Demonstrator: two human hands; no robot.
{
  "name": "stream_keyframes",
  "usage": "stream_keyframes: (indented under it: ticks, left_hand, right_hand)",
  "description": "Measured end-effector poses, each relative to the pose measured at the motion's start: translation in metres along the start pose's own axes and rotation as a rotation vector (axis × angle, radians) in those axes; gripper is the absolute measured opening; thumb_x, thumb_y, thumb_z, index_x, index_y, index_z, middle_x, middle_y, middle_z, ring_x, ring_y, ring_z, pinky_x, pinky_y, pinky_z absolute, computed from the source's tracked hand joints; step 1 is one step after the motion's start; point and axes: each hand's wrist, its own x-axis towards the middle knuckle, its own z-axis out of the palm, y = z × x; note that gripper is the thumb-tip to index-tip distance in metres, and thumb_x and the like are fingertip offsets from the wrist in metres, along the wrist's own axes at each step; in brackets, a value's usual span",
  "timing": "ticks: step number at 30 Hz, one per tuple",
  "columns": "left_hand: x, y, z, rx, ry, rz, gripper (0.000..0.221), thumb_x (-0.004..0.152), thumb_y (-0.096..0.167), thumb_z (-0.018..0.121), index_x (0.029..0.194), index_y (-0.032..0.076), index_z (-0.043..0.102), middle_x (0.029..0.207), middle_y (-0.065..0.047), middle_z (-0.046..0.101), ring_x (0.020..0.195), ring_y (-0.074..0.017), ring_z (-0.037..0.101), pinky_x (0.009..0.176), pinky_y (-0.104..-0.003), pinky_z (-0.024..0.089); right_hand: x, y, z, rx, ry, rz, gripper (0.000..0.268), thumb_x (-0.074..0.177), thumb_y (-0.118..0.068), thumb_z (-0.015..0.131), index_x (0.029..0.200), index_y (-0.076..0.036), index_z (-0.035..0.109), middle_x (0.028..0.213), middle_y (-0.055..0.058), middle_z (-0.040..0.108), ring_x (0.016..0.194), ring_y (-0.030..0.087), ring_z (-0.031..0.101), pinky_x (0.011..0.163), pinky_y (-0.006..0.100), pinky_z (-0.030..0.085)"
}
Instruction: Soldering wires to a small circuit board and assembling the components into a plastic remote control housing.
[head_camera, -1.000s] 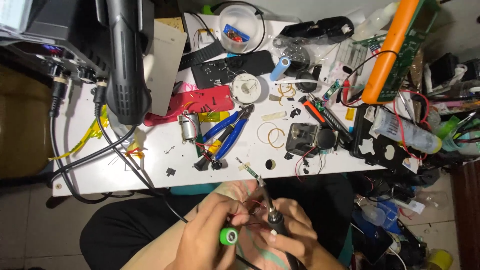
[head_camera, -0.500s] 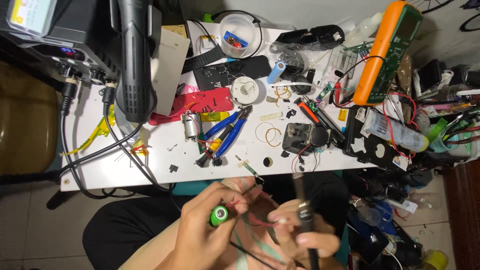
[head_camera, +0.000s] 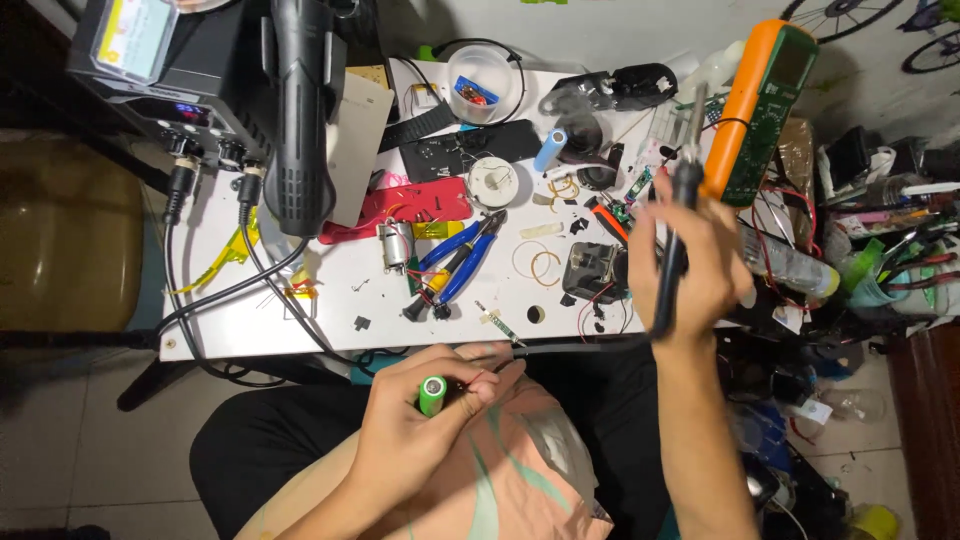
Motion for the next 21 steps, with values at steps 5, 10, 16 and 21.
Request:
stream_keyframes:
  ticks: [5, 10, 16, 21]
  left_hand:
    - [-0.001, -0.016, 0.004, 0.018, -0.025, -0.011, 0.008, 0.091, 0.002, 0.088, 0.098, -0.002, 0.088, 0.102, -0.011, 0.088, 0.106, -0.0249, 0.081, 0.091, -0.035, 0.065]
    - [0.003, -0.018, 0.008, 0.134, -0.090, -0.015, 0.008, 0.086, 0.004, 0.091, 0.093, 0.004, 0.089, 0.093, -0.005, 0.090, 0.082, -0.0164, 0.078, 0.078, -0.029, 0.062]
    - [0.013, -0.014, 0.008, 0.211, -0.178, -0.066, 0.010, 0.086, 0.011, 0.093, 0.090, 0.004, 0.087, 0.087, -0.003, 0.081, 0.084, -0.0181, 0.075, 0.078, -0.032, 0.060]
    - [0.021, -0.022, 0.007, 0.228, -0.247, -0.198, 0.011, 0.082, 0.011, 0.091, 0.092, 0.004, 0.091, 0.087, -0.006, 0.091, 0.077, -0.0171, 0.082, 0.073, -0.031, 0.066]
  right_hand:
    - [-0.052, -0.044, -0.034, 0.089, -0.150, 0.078, 0.023, 0.086, 0.009, 0.088, 0.090, -0.007, 0.072, 0.106, 0.022, 0.085, 0.086, 0.031, 0.076, 0.076, 0.040, 0.058]
    - [-0.059, -0.076, -0.031, 0.852, -0.256, -0.052, 0.026, 0.091, 0.002, 0.084, 0.098, -0.017, 0.066, 0.092, 0.010, 0.087, 0.088, 0.024, 0.088, 0.094, 0.041, 0.072]
    - [-0.065, -0.059, -0.029, 0.989, -0.427, -0.001, 0.024, 0.098, -0.004, 0.082, 0.110, -0.016, 0.065, 0.110, 0.017, 0.088, 0.098, 0.030, 0.088, 0.093, 0.045, 0.075]
    - [-0.067, -0.044, -0.022, 1.049, -0.553, -0.015, 0.020, 0.099, -0.003, 0.077, 0.110, -0.014, 0.065, 0.107, 0.014, 0.088, 0.091, 0.025, 0.084, 0.095, 0.045, 0.073]
